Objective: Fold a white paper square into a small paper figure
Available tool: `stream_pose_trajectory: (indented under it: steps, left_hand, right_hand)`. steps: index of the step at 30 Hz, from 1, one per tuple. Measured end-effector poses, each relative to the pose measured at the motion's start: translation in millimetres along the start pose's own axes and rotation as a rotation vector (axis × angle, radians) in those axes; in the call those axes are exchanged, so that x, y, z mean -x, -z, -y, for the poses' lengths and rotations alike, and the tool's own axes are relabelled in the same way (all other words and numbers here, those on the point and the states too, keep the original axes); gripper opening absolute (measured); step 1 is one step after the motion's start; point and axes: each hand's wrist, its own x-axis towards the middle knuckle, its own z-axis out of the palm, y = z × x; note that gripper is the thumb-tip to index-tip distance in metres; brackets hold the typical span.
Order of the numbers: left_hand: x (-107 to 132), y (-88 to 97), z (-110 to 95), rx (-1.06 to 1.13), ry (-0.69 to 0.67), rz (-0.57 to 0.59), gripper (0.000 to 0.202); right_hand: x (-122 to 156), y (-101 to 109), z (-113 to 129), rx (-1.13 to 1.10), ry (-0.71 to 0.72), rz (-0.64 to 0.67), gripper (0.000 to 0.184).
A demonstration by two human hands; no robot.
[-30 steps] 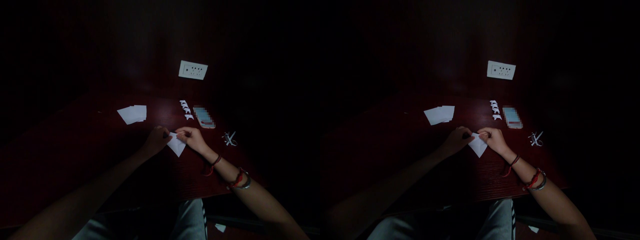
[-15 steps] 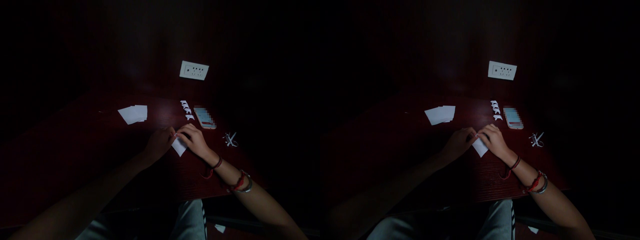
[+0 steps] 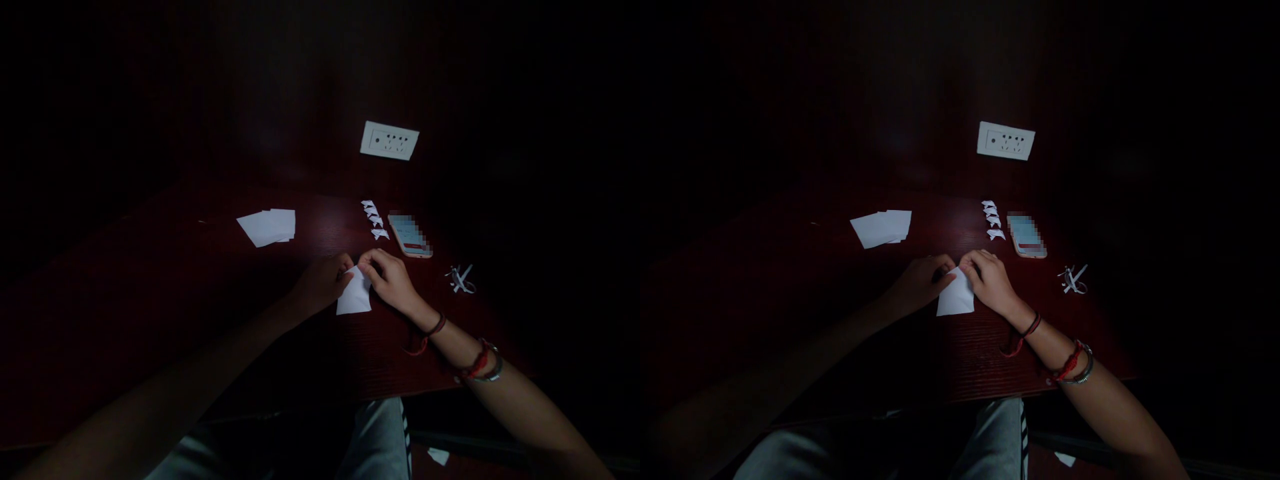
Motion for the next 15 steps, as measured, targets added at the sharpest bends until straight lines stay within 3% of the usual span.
stream_pose_trajectory:
  steps: [4,12,15]
  left_hand:
    - [-1.5,-1.6,-4.4,0.06,0.019,0.034,0.006]
    - [-3.3,-1.1,-2.1,0.003,0.058,-0.155,0.006]
    - [-2.6,-1.9,0.8,-0.017,0.005,-0.169,0.006]
  right_hand:
    - [0.5,-1.0,2.0,0.037,-0.056,-0.061,0.012]
    - [1.9,1.2,-4.5,-0.038,-0.065,-0.054,0.01]
    - [3.4,1.4,-4.9,-0.006,-0.059,-0.056,0.007]
